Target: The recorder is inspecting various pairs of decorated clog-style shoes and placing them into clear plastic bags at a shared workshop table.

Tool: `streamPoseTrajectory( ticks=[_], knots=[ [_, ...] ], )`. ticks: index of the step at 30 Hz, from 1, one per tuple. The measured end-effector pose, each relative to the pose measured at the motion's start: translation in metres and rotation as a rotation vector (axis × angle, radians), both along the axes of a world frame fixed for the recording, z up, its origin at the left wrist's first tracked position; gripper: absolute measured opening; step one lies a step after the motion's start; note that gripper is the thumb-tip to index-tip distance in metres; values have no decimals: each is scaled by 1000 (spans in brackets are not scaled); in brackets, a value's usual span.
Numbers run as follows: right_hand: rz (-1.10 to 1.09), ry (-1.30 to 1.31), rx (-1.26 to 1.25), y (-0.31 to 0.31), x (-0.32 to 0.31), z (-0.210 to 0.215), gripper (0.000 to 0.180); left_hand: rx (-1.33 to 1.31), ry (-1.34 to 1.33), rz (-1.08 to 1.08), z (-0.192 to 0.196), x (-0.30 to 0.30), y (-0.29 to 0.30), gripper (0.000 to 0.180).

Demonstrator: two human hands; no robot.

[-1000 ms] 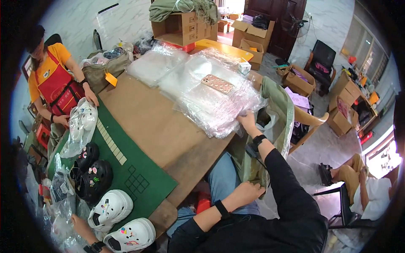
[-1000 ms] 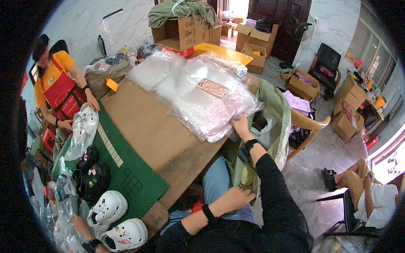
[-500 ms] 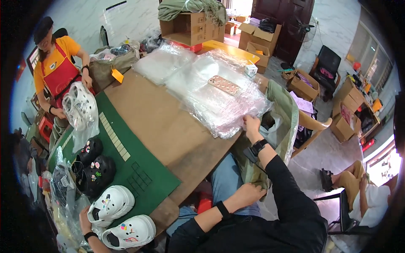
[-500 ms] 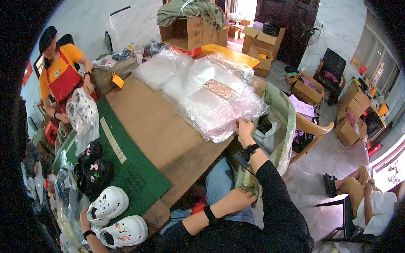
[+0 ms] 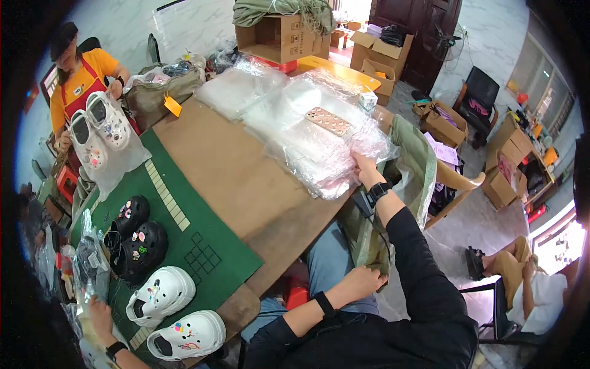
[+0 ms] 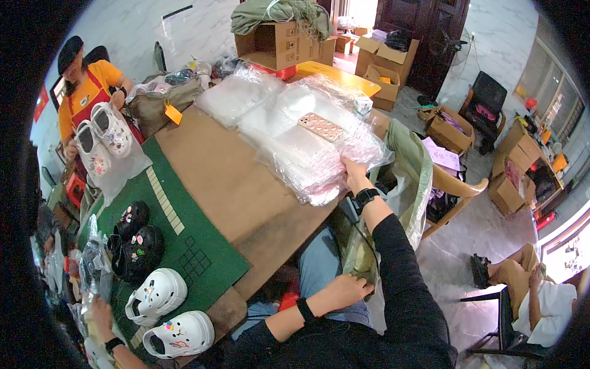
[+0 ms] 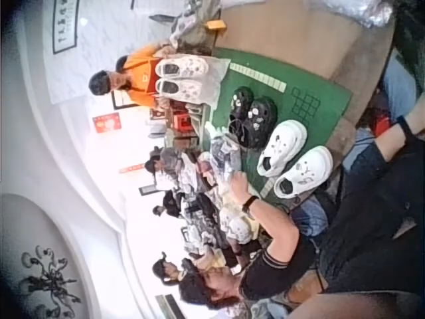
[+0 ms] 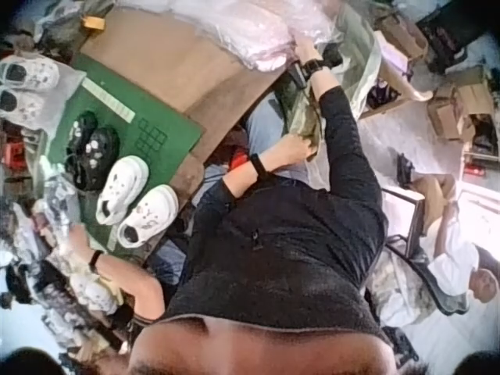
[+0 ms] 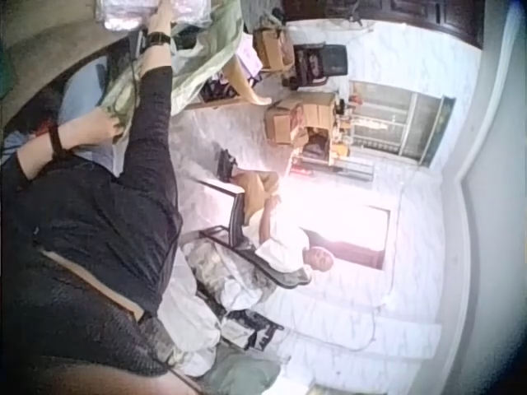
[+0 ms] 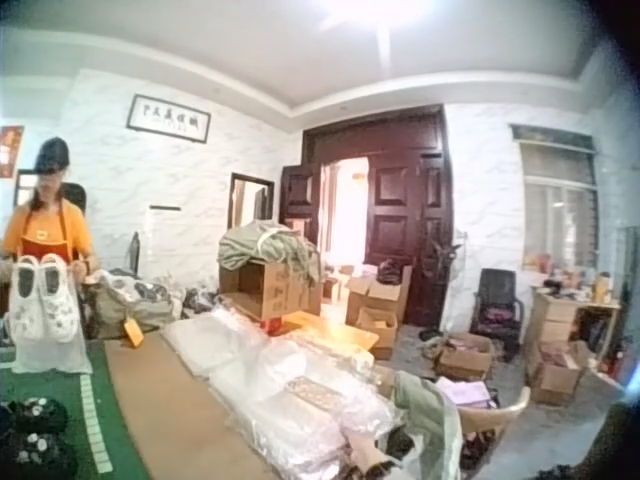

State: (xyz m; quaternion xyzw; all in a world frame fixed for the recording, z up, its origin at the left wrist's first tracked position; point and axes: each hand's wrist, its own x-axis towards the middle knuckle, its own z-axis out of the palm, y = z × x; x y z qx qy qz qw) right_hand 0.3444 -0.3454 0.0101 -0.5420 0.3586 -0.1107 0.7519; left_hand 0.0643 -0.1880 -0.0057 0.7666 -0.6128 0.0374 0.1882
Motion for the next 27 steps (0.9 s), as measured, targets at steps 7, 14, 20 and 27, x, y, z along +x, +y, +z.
streamPoseTrajectory(
  ticks=[7, 14, 20, 27],
  knots=[
    [48, -147, 51, -16, 27, -34, 19, 35, 19, 4, -4, 2, 3, 23],
    [-38, -205, -21, -38, 50, -60, 25, -33, -115, 47, 4, -1, 12, 23],
    [-237, -578, -590, -20, 30, -43, 67, -178, -79, 212, 44, -3, 62, 44],
    [-186, -512, -1357, 50, -55, 5, 82, -218, -33, 743, 74, -4, 140, 38]
  ],
)
